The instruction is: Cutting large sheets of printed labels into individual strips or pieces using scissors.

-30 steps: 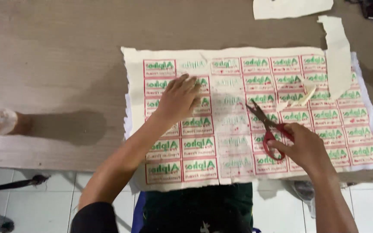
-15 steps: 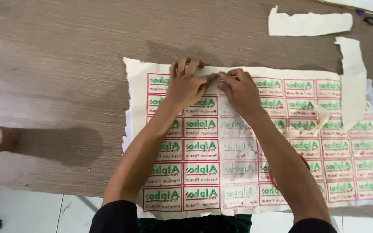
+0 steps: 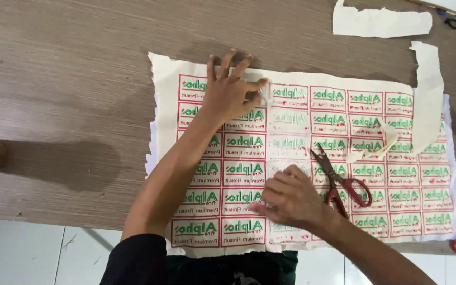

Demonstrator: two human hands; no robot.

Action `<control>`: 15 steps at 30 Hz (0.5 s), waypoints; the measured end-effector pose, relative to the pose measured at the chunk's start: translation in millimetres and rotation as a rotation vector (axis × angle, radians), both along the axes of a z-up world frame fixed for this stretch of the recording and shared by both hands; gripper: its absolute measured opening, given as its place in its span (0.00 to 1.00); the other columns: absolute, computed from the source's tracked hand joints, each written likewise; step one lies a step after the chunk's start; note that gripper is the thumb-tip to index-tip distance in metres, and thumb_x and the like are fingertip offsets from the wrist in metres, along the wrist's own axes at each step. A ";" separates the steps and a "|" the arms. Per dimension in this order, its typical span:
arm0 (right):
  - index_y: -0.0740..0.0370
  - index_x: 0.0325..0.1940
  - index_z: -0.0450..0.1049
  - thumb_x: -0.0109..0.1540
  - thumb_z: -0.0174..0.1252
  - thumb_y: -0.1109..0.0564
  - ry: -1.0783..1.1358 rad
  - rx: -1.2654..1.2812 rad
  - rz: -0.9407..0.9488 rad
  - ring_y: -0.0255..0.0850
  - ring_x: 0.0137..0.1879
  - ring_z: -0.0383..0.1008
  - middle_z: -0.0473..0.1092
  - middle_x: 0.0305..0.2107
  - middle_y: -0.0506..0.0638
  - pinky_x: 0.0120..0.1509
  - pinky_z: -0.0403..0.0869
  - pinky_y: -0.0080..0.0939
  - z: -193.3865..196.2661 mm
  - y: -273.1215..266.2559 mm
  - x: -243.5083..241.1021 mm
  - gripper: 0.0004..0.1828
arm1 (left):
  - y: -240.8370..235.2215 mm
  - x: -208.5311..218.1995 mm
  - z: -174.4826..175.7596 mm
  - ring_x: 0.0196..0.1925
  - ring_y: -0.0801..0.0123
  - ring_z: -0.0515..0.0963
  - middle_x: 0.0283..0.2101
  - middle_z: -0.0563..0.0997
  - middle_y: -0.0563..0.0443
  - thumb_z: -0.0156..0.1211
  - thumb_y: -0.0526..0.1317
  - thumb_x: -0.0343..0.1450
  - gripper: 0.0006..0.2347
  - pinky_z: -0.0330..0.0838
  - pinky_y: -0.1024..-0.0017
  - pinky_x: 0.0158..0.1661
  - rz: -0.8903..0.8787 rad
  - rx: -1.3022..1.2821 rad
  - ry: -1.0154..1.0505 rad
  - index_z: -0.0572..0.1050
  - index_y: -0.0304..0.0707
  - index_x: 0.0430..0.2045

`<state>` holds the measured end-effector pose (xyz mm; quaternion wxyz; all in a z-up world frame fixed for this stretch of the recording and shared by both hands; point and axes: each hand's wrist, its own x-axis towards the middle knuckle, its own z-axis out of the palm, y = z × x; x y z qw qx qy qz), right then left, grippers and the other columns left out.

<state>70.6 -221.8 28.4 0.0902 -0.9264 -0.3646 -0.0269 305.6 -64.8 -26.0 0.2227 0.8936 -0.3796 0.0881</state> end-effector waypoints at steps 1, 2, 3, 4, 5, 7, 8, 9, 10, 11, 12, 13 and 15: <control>0.48 0.31 0.74 0.63 0.65 0.54 -0.003 0.107 -0.095 0.35 0.28 0.68 0.72 0.24 0.40 0.36 0.67 0.37 1.2 -0.8 6.3 0.07 | -0.6 0.7 1.1 0.75 0.39 0.48 0.72 0.63 0.49 0.49 0.58 0.75 0.15 0.35 0.26 0.65 -0.008 0.017 0.022 0.76 0.79 0.55; 0.50 0.22 0.71 0.62 0.64 0.57 -0.007 0.214 -0.191 0.32 0.18 0.62 0.66 0.12 0.38 0.25 0.69 0.33 2.7 -1.8 12.5 0.15 | -1.2 1.2 2.5 0.75 0.40 0.49 0.73 0.62 0.49 0.46 0.60 0.75 0.16 0.33 0.26 0.65 -0.017 0.034 0.044 0.76 0.79 0.56; 0.50 0.22 0.71 0.62 0.64 0.57 -0.010 0.214 -0.190 0.32 0.18 0.62 0.66 0.12 0.38 0.25 0.69 0.33 -0.8 -9.1 31.1 0.15 | -0.7 -1.0 12.6 0.75 0.40 0.49 0.73 0.62 0.49 0.46 0.60 0.75 0.16 0.33 0.26 0.65 -0.017 0.033 0.040 0.76 0.79 0.56; 0.58 0.39 0.73 0.66 0.59 0.57 -0.047 0.206 -0.365 0.38 0.27 0.70 0.71 0.25 0.48 0.25 0.74 0.37 -4.1 -16.3 49.9 0.04 | -0.1 -3.1 22.8 0.77 0.45 0.41 0.76 0.54 0.51 0.38 0.60 0.77 0.18 0.29 0.25 0.65 -0.041 0.171 0.091 0.62 0.83 0.63; 0.65 0.56 0.75 0.71 0.54 0.56 -0.082 0.200 -0.538 0.44 0.36 0.77 0.75 0.38 0.57 0.25 0.80 0.41 -7.8 -22.8 69.3 0.13 | 1.7 -5.1 32.5 0.78 0.50 0.34 0.78 0.46 0.53 0.30 0.60 0.78 0.21 0.24 0.25 0.65 -0.062 0.312 0.144 0.48 0.87 0.69; 0.63 0.61 0.74 0.71 0.56 0.54 -0.106 0.242 -0.553 0.46 0.40 0.74 0.72 0.41 0.56 0.32 0.76 0.45 -28.4 -36.7 103.3 0.17 | -1.3 -4.5 23.6 0.78 0.50 0.36 0.77 0.51 0.51 0.38 0.54 0.77 0.18 0.27 0.23 0.64 -0.083 0.284 0.104 0.61 0.79 0.64; 0.61 0.67 0.74 0.70 0.58 0.53 -0.129 0.282 -0.570 0.47 0.44 0.72 0.69 0.44 0.55 0.38 0.73 0.49 -39.1 -43.4 121.6 0.21 | -2.7 -2.8 18.8 0.78 0.50 0.38 0.76 0.55 0.48 0.45 0.47 0.76 0.17 0.30 0.21 0.64 -0.106 0.255 0.065 0.73 0.71 0.59; 0.61 0.67 0.74 0.70 0.58 0.53 -0.126 0.284 -0.571 0.47 0.44 0.72 0.69 0.44 0.55 0.38 0.73 0.49 -39.8 -42.8 125.3 0.21 | -2.9 -2.4 21.2 0.78 0.50 0.38 0.76 0.55 0.48 0.45 0.47 0.76 0.17 0.30 0.21 0.64 -0.107 0.257 0.067 0.73 0.71 0.59; 0.61 0.56 0.78 0.69 0.61 0.57 -0.173 0.300 -0.507 0.47 0.41 0.72 0.71 0.40 0.54 0.38 0.72 0.47 -41.0 -42.2 129.7 0.12 | -3.1 -1.3 22.9 0.78 0.50 0.40 0.76 0.54 0.51 0.42 0.48 0.76 0.18 0.28 0.23 0.64 -0.104 0.264 0.095 0.70 0.74 0.62; 0.62 0.45 0.81 0.67 0.64 0.61 -0.214 0.310 -0.440 0.47 0.39 0.73 0.73 0.36 0.52 0.39 0.72 0.46 -42.1 -43.1 132.1 0.04 | -4.6 -2.4 23.3 0.78 0.51 0.41 0.77 0.52 0.54 0.39 0.49 0.77 0.19 0.27 0.25 0.65 -0.100 0.266 0.129 0.67 0.77 0.64; 0.62 0.45 0.81 0.67 0.64 0.61 -0.206 0.307 -0.440 0.47 0.39 0.73 0.73 0.36 0.52 0.39 0.72 0.46 -39.6 -42.6 135.0 0.04 | -4.5 -1.2 22.3 0.78 0.51 0.41 0.77 0.52 0.54 0.39 0.49 0.77 0.19 0.27 0.25 0.65 -0.100 0.264 0.137 0.67 0.77 0.64; 0.62 0.45 0.80 0.67 0.63 0.61 -0.219 0.242 -0.425 0.48 0.41 0.72 0.72 0.37 0.52 0.45 0.71 0.49 -37.3 -42.2 136.8 0.04 | -4.9 -0.7 20.9 0.78 0.48 0.43 0.77 0.52 0.53 0.37 0.53 0.77 0.19 0.28 0.23 0.64 -0.097 0.268 0.112 0.66 0.79 0.64; 0.62 0.45 0.79 0.67 0.62 0.61 -0.227 0.179 -0.409 0.49 0.44 0.71 0.71 0.37 0.52 0.52 0.71 0.51 -35.4 -44.3 144.5 0.03 | -4.6 -1.1 18.3 0.78 0.45 0.44 0.77 0.52 0.53 0.36 0.57 0.77 0.19 0.30 0.22 0.64 -0.094 0.274 0.091 0.64 0.81 0.65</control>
